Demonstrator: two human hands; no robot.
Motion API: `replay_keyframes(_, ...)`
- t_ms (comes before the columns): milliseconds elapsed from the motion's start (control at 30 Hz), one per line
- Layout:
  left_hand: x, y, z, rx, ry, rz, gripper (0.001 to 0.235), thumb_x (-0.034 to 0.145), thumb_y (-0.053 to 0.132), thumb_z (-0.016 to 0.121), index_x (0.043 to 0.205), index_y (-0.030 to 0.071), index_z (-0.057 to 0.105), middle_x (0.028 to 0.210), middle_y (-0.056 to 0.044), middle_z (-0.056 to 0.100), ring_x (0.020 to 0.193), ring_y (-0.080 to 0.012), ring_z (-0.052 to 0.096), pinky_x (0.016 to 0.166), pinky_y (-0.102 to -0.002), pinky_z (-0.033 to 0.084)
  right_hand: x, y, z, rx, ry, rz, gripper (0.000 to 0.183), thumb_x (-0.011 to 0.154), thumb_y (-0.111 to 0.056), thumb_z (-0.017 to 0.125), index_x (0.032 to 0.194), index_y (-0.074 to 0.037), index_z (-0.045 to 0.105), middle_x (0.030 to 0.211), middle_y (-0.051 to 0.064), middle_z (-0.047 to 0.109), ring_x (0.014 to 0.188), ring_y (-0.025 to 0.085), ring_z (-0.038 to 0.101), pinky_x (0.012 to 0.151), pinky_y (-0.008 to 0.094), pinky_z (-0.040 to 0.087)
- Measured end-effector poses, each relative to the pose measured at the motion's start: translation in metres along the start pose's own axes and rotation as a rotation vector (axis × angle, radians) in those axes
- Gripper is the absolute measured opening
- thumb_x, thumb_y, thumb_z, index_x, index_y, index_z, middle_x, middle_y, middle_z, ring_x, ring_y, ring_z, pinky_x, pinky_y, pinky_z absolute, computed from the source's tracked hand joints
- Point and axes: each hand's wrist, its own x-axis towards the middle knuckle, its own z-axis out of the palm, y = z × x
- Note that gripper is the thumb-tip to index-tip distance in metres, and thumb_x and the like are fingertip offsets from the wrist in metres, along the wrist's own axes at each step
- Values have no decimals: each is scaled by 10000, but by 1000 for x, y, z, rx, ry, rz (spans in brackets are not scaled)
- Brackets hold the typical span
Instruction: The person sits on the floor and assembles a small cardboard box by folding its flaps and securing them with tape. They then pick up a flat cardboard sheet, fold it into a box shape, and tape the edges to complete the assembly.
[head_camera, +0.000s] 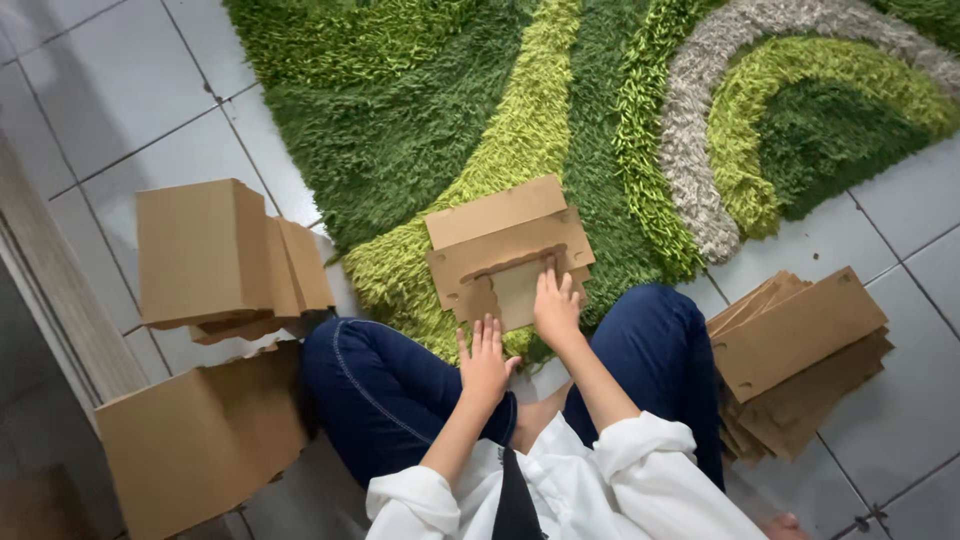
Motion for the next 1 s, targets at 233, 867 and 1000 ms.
replay_keyframes(233, 12, 9, -62, 53, -493, -59, 870, 895, 673, 271, 1516, 118, 20, 1585, -40, -52, 1450, -245, -101, 1135, -578, -203, -29, -4, 1, -19, -38, 32, 611, 907, -18, 341, 1492, -38, 167, 1588, 130, 94, 1403, 396, 131, 1007, 516, 305)
replay_keyframes(867, -3, 4, -64, -68, -275, -44, 724, 963, 575, 271, 1504, 105, 162, 1578, -64, 112, 1446, -275, 82, 1146, -597, -90, -50, 18, 42, -11, -208, -28, 705, 860, -84, 461, 1489, -23, 149, 1568, 155, 142, 1450, 302, 83, 1054, 601, 203)
replay_keyframes(1000, -16, -12, -74, -303, -128, 36, 585, 1012, 470, 240, 1490, 133, 249, 1574, -54, 177, 1425, -294, 214, 1130, -639, 97, -53, 23, 39, 108, -241, -5, 708, 855, -124, 493, 1491, -58, 191, 1565, 113, 178, 1447, 266, 139, 1079, 560, 213)
